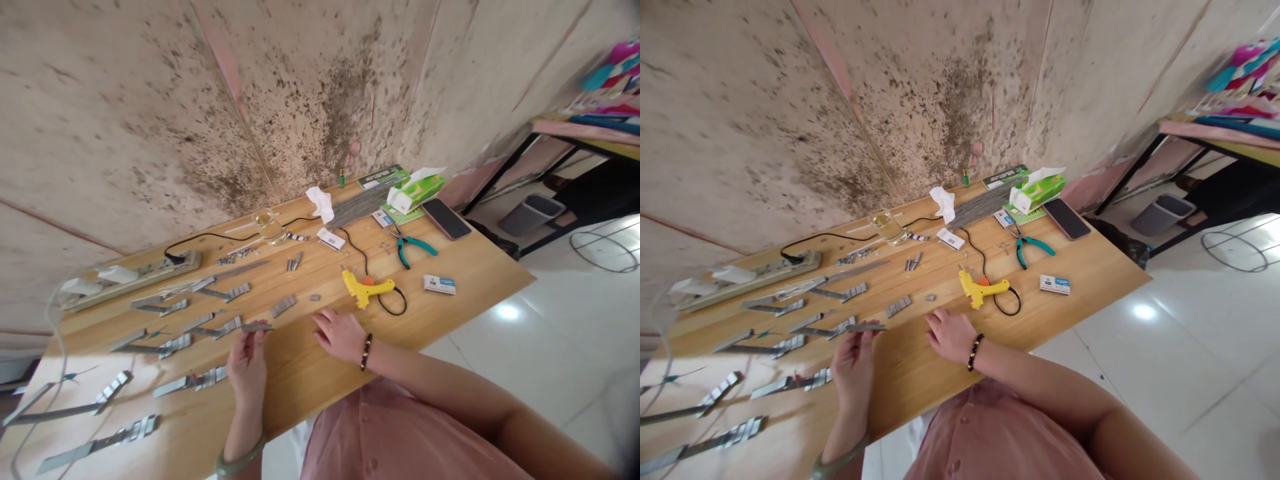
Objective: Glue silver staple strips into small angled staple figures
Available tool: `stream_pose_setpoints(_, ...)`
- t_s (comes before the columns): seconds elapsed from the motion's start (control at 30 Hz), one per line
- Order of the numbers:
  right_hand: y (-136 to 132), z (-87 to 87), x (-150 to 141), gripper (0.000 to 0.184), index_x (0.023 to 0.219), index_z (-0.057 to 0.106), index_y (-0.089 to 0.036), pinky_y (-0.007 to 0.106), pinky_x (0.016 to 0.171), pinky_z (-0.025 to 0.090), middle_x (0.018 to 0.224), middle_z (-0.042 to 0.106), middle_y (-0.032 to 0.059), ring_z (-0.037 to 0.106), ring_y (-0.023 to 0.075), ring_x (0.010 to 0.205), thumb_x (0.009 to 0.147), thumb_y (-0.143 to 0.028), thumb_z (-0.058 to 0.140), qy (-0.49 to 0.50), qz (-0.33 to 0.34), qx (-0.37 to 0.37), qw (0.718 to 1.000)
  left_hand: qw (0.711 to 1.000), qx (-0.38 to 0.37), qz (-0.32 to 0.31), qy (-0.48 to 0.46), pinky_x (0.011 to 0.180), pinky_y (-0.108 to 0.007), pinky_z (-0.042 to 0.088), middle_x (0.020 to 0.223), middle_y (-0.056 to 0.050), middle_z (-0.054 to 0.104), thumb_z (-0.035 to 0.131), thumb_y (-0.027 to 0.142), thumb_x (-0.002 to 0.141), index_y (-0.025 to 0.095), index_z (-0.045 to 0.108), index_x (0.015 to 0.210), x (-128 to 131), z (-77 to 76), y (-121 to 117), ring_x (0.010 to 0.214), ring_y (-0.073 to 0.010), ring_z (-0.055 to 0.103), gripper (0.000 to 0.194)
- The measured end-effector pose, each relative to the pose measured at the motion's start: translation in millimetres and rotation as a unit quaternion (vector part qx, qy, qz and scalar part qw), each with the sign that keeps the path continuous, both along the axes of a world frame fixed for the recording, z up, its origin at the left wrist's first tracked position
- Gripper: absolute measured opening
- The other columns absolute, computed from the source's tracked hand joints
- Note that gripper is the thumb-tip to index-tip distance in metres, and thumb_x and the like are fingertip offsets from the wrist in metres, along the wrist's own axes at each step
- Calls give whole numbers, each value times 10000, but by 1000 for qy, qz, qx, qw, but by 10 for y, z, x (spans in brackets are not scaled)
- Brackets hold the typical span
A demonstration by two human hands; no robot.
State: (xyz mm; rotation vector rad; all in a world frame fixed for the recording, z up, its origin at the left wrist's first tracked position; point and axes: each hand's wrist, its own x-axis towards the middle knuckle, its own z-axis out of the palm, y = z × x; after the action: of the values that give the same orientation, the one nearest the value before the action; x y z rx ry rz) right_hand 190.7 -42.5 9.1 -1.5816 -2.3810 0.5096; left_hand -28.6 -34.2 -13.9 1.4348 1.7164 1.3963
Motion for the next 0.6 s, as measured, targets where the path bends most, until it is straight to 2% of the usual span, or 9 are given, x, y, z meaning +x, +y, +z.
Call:
stream_pose_setpoints(0.37,29,-27,4,317,1200,532,-189,297,701,469,1117,594,81,605,202,902,926,-324,448,15,-2,-5,1000,998,22,-6,66,801,-318,499,943,-78,697,536,409,858,159,654,970,37,69,427,845,-187,652,299)
stream_pose_setpoints(0.6,31,-27,2,311,1200,527,-196,295,692,467,1117,592,79,600,203,921,925,-321,453,15,-6,-9,1000,998,24,-18,48,824,-331,511,916,-74,700,540,425,855,163,643,967,-15,-30,434,849,-193,655,303)
